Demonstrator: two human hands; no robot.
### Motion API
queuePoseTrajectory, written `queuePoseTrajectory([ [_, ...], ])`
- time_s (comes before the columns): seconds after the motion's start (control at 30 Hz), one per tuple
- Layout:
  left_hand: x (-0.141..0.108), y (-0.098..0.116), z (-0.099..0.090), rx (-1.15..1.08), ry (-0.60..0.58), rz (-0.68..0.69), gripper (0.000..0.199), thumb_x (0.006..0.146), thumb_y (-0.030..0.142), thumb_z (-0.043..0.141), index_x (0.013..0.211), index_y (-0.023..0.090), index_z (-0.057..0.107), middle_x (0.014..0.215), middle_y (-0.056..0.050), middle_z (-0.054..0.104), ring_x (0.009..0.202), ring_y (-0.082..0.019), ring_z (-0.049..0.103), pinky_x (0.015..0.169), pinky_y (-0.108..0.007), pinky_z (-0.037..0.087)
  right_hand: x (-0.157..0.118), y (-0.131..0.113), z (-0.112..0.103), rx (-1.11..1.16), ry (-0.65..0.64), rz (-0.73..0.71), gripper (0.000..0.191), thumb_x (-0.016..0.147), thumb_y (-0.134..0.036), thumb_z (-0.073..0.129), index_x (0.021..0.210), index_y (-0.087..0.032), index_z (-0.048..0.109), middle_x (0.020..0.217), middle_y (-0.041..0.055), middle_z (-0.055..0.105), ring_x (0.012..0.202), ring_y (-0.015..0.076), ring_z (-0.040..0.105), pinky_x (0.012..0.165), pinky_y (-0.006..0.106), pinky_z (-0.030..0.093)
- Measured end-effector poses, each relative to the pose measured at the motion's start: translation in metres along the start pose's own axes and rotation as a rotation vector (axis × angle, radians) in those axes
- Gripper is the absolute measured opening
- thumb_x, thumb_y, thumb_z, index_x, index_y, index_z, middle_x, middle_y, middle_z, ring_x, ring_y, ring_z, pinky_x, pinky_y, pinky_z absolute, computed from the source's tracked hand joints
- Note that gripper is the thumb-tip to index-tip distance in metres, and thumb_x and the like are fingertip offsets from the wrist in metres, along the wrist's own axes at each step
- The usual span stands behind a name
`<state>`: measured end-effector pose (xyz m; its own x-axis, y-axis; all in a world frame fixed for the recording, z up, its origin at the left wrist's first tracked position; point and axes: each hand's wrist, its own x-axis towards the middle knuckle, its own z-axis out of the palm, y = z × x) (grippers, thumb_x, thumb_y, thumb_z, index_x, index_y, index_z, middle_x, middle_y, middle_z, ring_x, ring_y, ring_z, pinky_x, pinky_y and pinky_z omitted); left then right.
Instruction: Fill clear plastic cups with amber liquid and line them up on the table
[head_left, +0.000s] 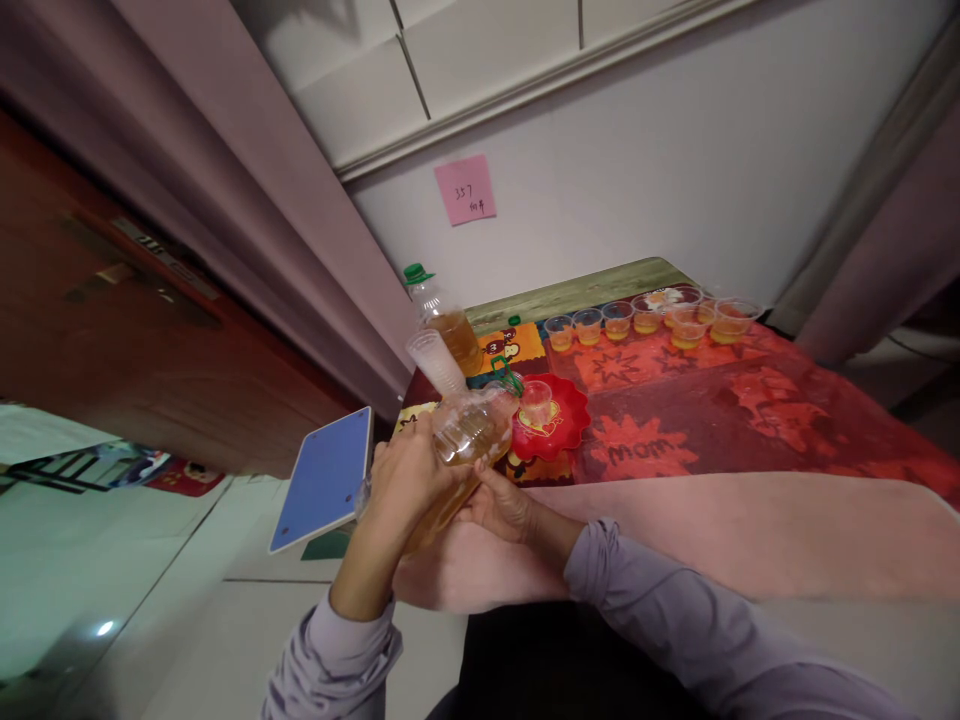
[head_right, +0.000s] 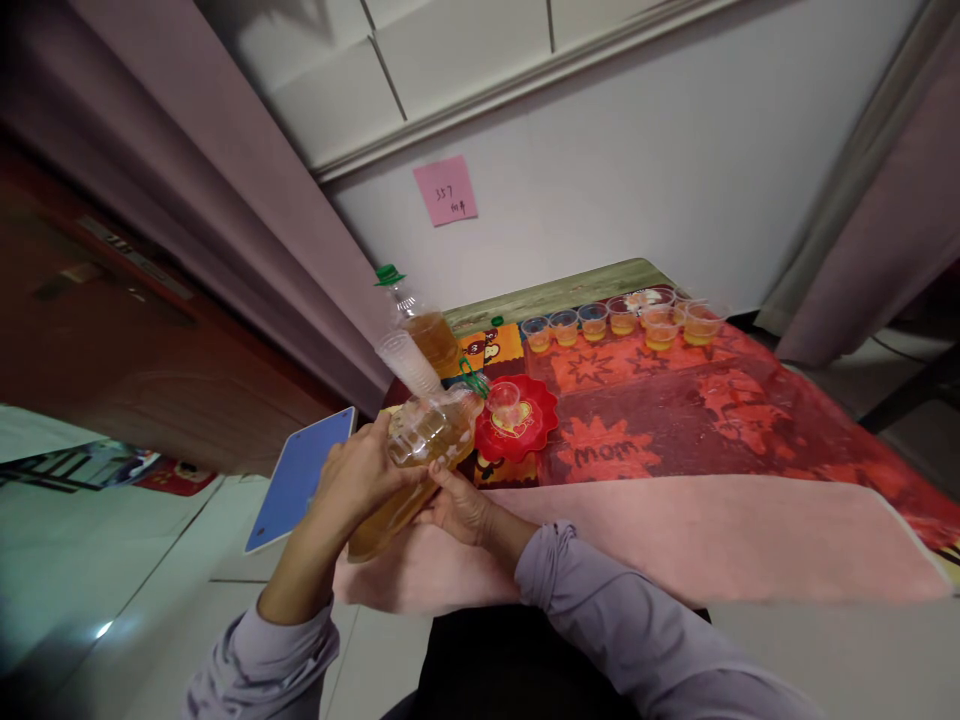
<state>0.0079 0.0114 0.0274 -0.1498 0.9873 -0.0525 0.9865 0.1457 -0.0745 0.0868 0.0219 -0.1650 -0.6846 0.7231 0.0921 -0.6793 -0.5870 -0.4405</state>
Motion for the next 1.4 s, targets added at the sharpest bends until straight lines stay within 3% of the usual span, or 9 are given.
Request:
queuePoseTrajectory([
  [0.63, 0.001, 0.005, -0.005, 0.02, -0.006, 0.003, 0.074, 0.085, 0.051, 0.079, 0.146, 0.02, 0.053, 0.142, -0.02, 0.071, 0.129, -0.041, 0.068, 0.102, -0.048, 0.048, -0.001, -0.001, 0.002, 0.053, -0.046, -0.021, 0.064, 0.083, -0.071, 0.085, 0.13, -0.03, 0.071, 0.138, 0.0068, 0.077, 0.133, 0.0267, 0.067, 0.118, 0.052, 0.051],
  [0.8, -0.001, 0.008, -0.009, 0.04, -0.017, 0.009, 0.07, 0.086, 0.051, 0.077, 0.144, 0.019, 0.054, 0.141, -0.019, 0.072, 0.128, -0.039, 0.069, 0.099, -0.046, 0.049, -0.001, -0.002, 0.003, 0.068, -0.033, -0.002, 0.071, 0.079, -0.073, 0.088, 0.131, -0.029, 0.072, 0.139, 0.0086, 0.077, 0.132, 0.0269, 0.068, 0.119, 0.051, 0.05],
  [1.4, -0.003, 0.015, -0.018, 0.059, -0.072, -0.007, 0.071, 0.091, 0.05, 0.076, 0.147, 0.015, 0.051, 0.141, -0.02, 0.072, 0.135, -0.038, 0.066, 0.102, -0.045, 0.049, -0.001, -0.002, 0.003, 0.064, -0.04, -0.004, 0.065, 0.084, -0.07, 0.085, 0.13, -0.026, 0.071, 0.139, 0.0114, 0.076, 0.136, 0.0297, 0.065, 0.119, 0.055, 0.048],
])
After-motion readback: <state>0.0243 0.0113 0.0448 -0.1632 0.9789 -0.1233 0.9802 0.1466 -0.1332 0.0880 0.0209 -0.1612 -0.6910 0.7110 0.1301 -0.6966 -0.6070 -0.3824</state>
